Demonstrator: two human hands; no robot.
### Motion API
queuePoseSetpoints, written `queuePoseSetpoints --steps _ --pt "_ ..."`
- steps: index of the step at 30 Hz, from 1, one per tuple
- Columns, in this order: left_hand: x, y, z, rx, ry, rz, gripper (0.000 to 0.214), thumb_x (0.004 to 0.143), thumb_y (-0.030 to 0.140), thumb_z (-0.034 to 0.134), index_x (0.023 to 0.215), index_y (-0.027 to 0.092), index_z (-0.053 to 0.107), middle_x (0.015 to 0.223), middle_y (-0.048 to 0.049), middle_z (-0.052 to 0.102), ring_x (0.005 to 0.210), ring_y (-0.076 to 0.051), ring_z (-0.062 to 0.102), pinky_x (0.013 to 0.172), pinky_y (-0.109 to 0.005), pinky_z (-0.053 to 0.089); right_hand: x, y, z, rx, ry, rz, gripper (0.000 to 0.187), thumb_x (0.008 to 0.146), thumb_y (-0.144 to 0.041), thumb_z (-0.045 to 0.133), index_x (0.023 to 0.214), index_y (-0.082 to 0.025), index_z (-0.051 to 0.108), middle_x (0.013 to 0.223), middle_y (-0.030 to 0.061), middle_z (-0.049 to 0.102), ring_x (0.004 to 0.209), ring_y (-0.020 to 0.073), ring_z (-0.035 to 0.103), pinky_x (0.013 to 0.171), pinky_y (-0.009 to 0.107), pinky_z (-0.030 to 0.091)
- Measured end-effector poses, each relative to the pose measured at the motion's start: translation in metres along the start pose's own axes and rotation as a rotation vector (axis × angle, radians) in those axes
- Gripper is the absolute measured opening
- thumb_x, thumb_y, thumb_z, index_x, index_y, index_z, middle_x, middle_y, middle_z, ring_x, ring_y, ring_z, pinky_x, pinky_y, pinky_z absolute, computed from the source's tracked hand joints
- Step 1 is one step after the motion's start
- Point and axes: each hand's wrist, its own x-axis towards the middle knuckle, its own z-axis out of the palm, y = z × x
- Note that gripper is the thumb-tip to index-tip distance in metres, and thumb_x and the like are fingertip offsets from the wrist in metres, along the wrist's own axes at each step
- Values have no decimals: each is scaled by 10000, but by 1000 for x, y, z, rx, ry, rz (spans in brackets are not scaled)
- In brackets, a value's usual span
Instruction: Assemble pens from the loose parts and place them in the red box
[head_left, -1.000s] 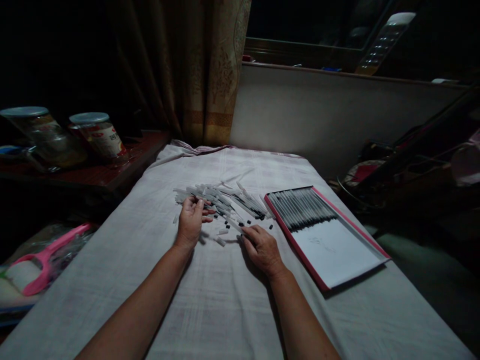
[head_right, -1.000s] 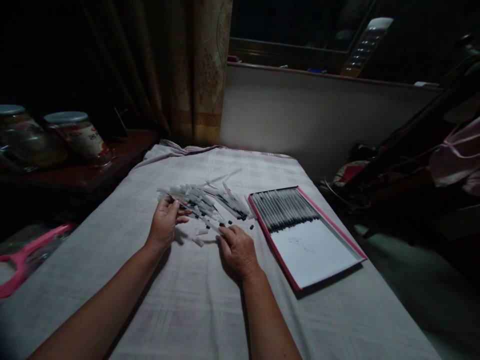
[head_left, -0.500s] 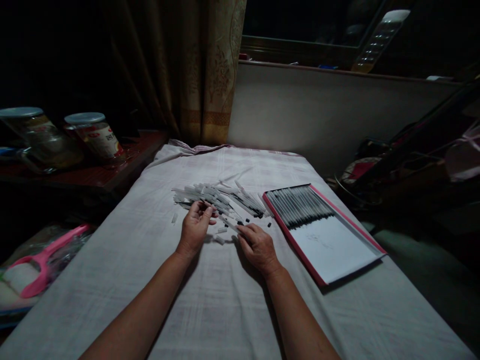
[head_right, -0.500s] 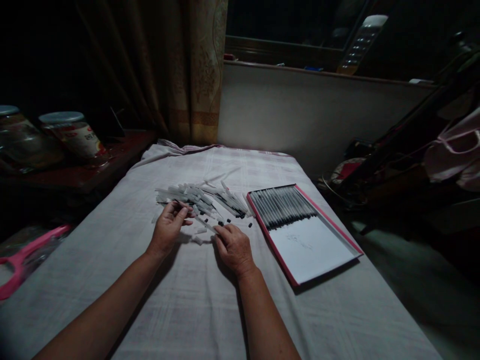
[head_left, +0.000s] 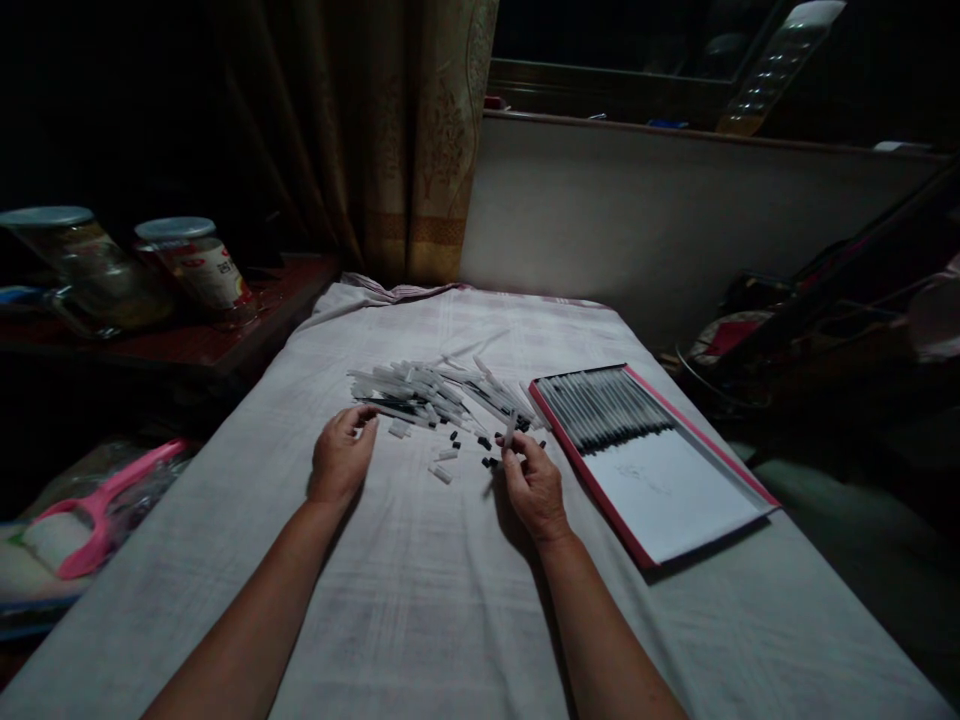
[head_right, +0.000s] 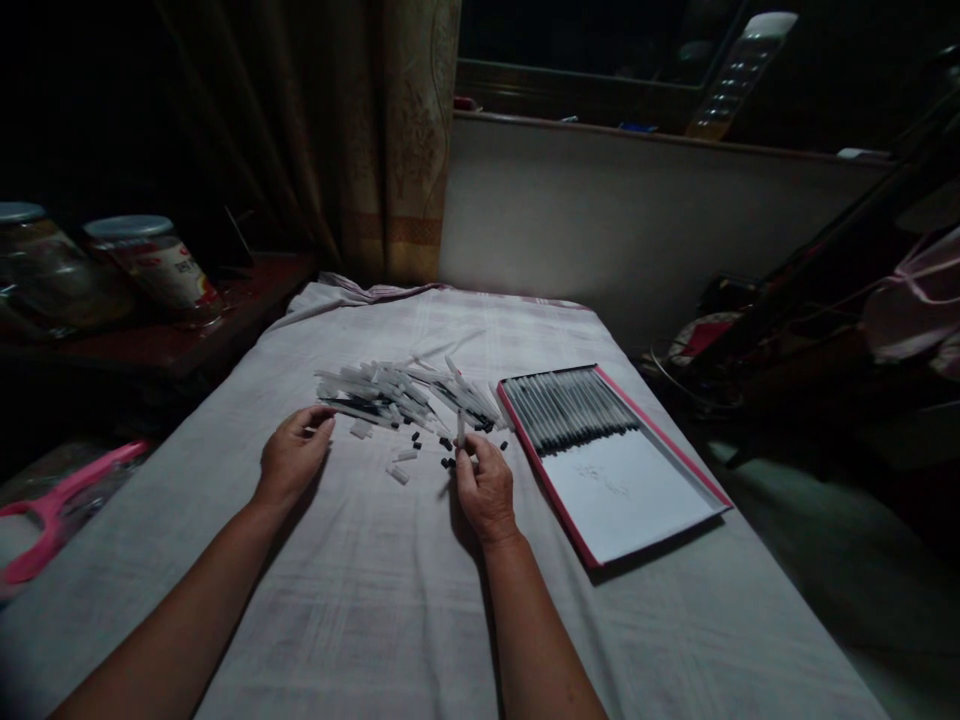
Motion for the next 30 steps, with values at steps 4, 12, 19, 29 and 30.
queuePoseSetpoints --steps 4,12,19,29,30 --pt "6 -20 -26 358 -15 42 295 833 356 499 980 193 697 944 -95 702 902 -269 637 836 -380 488 -1 0 3 -8 8 -18 195 893 -249 495 1013 -201 641 916 63 710 796 182 661 645 280 543" --pt "-2 -26 -25 665 -81 132 337 869 435 505 1002 191 697 1014 -128 697 986 -318 603 869 -420 445 -9 -4 3 -71 -10 -94 234 894 -243 509 1081 -205 645 958 82 726 864 213 684 743 339 562" --pt "-7 -18 -21 615 -64 201 309 886 372 520 1063 176 680 1031 -127 684 992 -314 592 866 -425 434 -21 -7 -3 -100 16 -35 205 885 -260 512 1030 -187 639 919 81 727 779 198 683 683 310 555" --pt "-9 57 53 465 -445 426 159 871 284 597 936 224 729 958 -92 698 960 -263 605 836 -378 434 -20 -5 -4 -142 82 -72 175 880 -265 515 982 -204 643 877 79 702 836 226 658 768 375 545" --pt "-7 60 60 475 -454 419 132 850 289 626 884 220 733 927 -95 700 950 -270 612 826 -377 437 -19 -5 -4 -146 82 -82 167 881 -256 512 972 -208 643 871 78 698 838 226 654 771 376 544"
